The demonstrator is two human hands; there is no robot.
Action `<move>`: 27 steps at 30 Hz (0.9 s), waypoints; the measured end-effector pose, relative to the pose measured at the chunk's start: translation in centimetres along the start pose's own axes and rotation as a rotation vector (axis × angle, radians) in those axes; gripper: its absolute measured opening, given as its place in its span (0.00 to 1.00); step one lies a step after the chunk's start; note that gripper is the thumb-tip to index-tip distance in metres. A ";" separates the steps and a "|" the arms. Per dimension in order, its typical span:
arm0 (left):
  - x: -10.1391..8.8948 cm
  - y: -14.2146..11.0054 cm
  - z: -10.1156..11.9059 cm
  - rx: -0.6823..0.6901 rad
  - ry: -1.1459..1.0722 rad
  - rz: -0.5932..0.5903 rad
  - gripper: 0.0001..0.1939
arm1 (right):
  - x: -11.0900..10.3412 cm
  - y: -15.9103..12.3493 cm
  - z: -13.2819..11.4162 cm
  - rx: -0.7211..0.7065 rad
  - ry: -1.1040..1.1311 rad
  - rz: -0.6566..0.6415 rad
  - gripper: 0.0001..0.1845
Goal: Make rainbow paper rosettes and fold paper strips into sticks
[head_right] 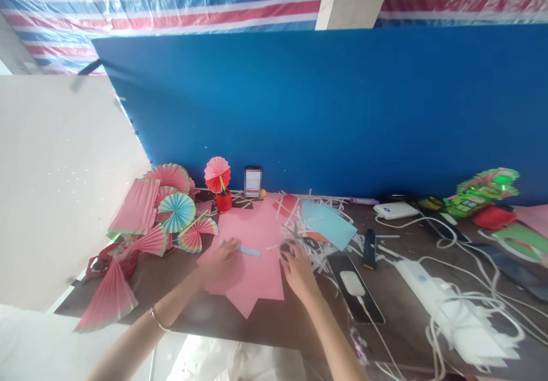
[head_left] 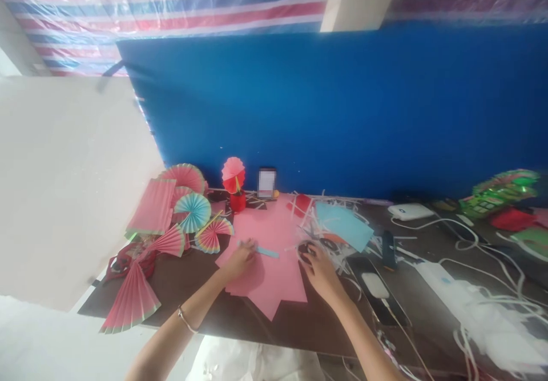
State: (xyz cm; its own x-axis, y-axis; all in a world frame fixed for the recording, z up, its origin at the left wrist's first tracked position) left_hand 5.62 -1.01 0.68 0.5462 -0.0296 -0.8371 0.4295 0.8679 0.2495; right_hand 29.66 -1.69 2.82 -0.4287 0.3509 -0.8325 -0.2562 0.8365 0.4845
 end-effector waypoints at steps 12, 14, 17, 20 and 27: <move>-2.3 0.3 4.3 -0.001 -0.106 0.215 0.20 | -4.1 0.6 -0.7 0.140 0.216 0.235 0.12; -3.6 0.4 6.6 0.056 -0.140 0.336 0.17 | -5.3 0.9 -2.0 0.244 0.474 0.263 0.13; -4.5 0.6 10.9 0.188 -0.120 0.384 0.18 | -6.1 0.9 -4.4 0.380 0.778 0.245 0.19; -4.6 0.4 13.4 0.271 -0.018 0.427 0.18 | -5.9 0.7 -6.2 0.479 0.950 0.218 0.19; -2.2 -0.8 11.8 0.375 0.179 0.283 0.19 | -3.7 -0.4 -6.3 0.590 1.107 0.228 0.15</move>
State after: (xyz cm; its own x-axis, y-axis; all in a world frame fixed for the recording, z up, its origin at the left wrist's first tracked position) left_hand 12.55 -7.54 8.07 0.5603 0.2953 -0.7739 0.5293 0.5911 0.6087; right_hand 25.90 -5.92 7.36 -0.9754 0.2123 0.0591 0.2191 0.9630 0.1569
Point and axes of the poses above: each hand's wrist, its own y-axis towards the middle knuckle, its own x-axis out of the palm, z = x × y, the point moved 6 cm from there along y, towards the middle knuckle, and after that the axes turned 5 degrees about z, right-handed, at the moved point
